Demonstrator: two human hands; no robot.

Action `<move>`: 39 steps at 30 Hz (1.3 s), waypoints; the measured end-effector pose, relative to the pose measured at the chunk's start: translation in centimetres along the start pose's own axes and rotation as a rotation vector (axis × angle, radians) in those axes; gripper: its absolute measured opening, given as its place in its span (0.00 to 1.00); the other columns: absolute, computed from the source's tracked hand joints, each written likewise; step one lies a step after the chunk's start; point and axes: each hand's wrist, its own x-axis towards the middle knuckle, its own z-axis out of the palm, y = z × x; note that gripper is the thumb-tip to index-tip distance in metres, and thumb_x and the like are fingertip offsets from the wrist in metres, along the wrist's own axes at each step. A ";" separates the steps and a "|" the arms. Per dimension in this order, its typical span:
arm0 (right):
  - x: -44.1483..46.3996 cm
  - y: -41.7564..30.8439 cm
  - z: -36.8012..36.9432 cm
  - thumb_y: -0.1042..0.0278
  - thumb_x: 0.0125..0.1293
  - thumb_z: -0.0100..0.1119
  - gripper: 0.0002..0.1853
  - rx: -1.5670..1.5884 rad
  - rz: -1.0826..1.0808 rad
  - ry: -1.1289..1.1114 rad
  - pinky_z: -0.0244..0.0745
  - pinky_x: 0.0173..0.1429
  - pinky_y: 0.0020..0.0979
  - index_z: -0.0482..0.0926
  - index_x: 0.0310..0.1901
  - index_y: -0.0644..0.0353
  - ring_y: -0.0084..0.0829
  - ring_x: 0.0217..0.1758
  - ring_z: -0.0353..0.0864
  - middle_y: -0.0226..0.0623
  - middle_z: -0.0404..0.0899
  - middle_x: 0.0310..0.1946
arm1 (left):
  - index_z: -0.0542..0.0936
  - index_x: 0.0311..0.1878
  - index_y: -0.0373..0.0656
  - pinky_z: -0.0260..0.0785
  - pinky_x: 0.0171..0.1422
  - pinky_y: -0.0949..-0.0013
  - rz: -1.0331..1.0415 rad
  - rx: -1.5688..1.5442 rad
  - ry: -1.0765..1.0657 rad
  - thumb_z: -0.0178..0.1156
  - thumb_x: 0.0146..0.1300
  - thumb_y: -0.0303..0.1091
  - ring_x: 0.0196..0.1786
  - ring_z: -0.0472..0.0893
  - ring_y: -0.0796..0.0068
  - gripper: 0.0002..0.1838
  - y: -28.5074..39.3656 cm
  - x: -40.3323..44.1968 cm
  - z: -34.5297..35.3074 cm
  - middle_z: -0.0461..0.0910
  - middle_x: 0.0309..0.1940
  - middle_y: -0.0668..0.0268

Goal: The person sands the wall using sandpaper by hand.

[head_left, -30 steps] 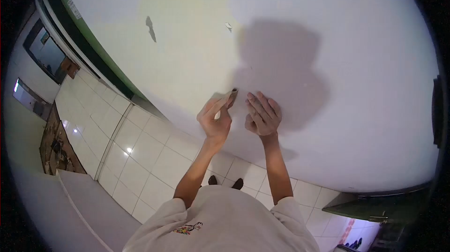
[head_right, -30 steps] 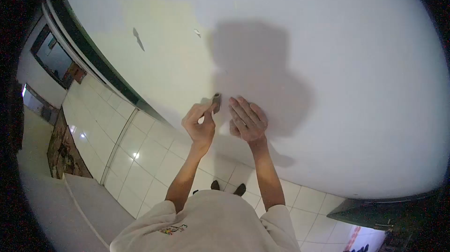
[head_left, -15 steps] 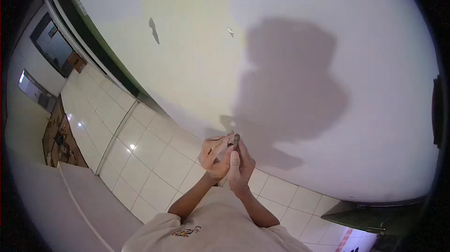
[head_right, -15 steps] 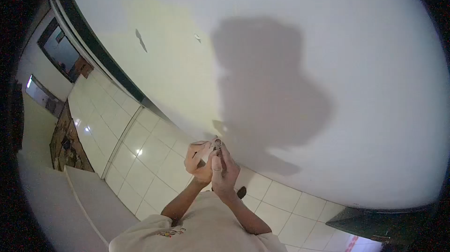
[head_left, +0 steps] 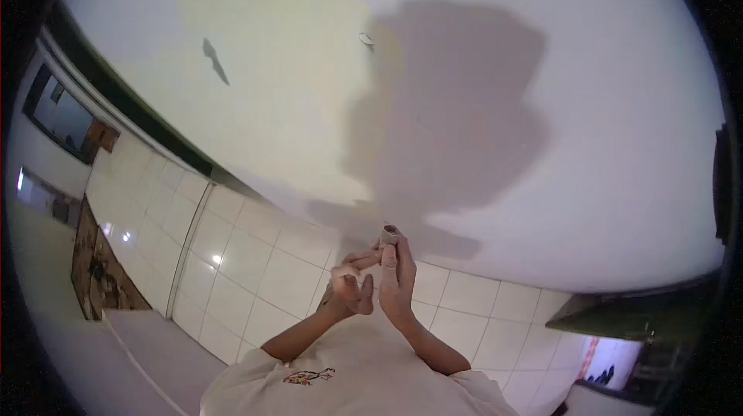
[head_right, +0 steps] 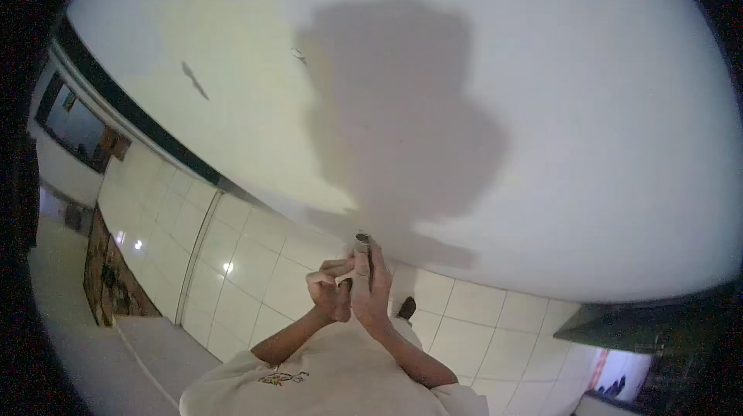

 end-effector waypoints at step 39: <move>1.5 26.5 7.5 0.49 0.77 0.50 0.23 0.765 0.234 1.147 0.69 0.39 0.25 0.75 0.60 0.58 0.20 0.33 0.69 0.33 0.78 0.41 | 0.69 0.56 0.43 0.63 0.69 0.38 0.624 0.389 0.049 0.48 0.73 0.51 0.65 0.73 0.44 0.22 -23.6 17.6 -23.9 0.80 0.52 0.47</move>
